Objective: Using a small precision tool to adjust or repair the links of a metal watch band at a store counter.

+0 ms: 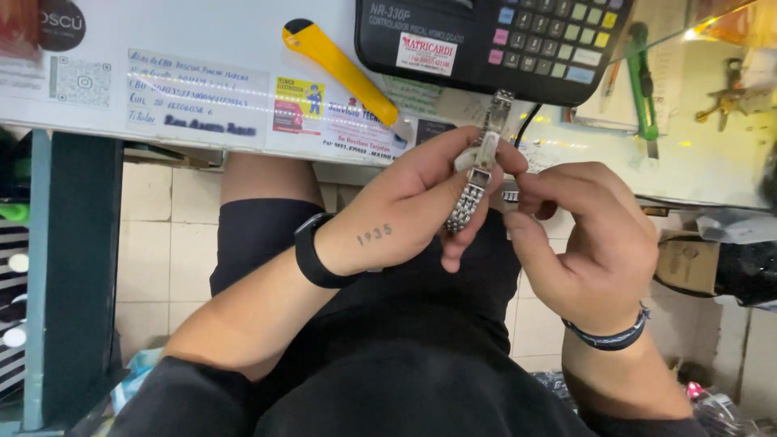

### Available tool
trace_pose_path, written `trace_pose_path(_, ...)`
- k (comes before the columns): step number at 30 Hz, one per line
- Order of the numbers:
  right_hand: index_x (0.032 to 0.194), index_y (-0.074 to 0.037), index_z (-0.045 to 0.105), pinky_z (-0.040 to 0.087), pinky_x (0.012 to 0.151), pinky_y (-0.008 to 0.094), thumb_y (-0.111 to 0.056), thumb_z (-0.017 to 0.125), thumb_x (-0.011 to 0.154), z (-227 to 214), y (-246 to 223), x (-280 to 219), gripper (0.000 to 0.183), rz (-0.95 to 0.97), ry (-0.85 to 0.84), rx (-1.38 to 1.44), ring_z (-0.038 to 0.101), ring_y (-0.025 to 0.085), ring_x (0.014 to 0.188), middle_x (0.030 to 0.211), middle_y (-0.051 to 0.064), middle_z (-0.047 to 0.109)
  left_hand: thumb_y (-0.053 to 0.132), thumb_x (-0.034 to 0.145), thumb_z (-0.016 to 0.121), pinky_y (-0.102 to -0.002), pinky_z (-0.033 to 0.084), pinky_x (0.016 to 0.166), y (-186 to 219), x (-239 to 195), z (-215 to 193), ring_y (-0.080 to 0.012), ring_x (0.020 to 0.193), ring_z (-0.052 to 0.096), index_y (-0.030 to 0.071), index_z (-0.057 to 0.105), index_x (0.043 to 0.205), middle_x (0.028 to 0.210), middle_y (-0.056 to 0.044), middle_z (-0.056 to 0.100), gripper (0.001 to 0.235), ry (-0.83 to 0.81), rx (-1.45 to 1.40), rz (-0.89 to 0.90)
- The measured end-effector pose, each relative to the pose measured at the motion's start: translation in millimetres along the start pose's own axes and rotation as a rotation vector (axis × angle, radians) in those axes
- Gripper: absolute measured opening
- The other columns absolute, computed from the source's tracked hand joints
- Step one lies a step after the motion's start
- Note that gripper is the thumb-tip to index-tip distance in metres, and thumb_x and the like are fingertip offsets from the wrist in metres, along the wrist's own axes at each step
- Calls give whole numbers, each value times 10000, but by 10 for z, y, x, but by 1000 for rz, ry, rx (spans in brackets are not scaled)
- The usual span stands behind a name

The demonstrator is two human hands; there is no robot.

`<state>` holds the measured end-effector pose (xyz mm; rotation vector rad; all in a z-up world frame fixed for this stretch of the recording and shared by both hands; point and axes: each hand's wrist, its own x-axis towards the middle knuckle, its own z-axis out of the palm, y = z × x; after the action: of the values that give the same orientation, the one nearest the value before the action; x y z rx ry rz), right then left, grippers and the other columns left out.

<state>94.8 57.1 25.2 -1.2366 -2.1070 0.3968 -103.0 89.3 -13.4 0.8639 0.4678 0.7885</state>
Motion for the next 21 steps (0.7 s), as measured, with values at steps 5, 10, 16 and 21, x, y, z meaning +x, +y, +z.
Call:
trace_pose_path(5, 1133, 130, 646, 548, 851, 458, -51, 601, 1043, -59, 42, 224, 207, -197, -17, -138, 657, 378, 892, 984, 265, 665, 431, 1072, 334, -215, 489, 479, 150, 226, 77, -122, 456, 513, 71, 582, 1328, 801, -41, 565, 507, 65, 155, 294)
trace_pose_path(10, 1031, 122, 650, 514, 849, 417, 140, 631, 1016, 52, 100, 414, 31, -87, 197, -70, 638, 354, 904, 961, 246, 654, 346, 1054, 316, -231, 516, 542, 191, 325, 132, -112, 576, 494, 87, 463, 1539, 1145, -45, 559, 569, 82, 181, 365)
trace_pose_path(16, 1001, 58, 578, 510, 824, 334, 98, 672, 1000, 161, 130, 492, 102, 88, 168, 124, 592, 265, 883, 977, 196, 597, 295, 1113, 271, -370, 452, 1065, -71, 454, -169, -282, 1197, 544, -4, 361, 1496, 1291, -158, 530, 494, 0, 441, 639)
trace_pose_path(21, 1091, 59, 585, 559, 1021, 388, 28, 694, 1042, 224, 158, 582, 124, 60, 275, 98, 643, 283, 1053, 1090, 201, 640, 243, 1217, 332, -411, 416, 1453, -82, 477, -356, -308, 1669, 466, 119, 219, 1673, 1737, -147, 407, 486, -55, 428, 739)
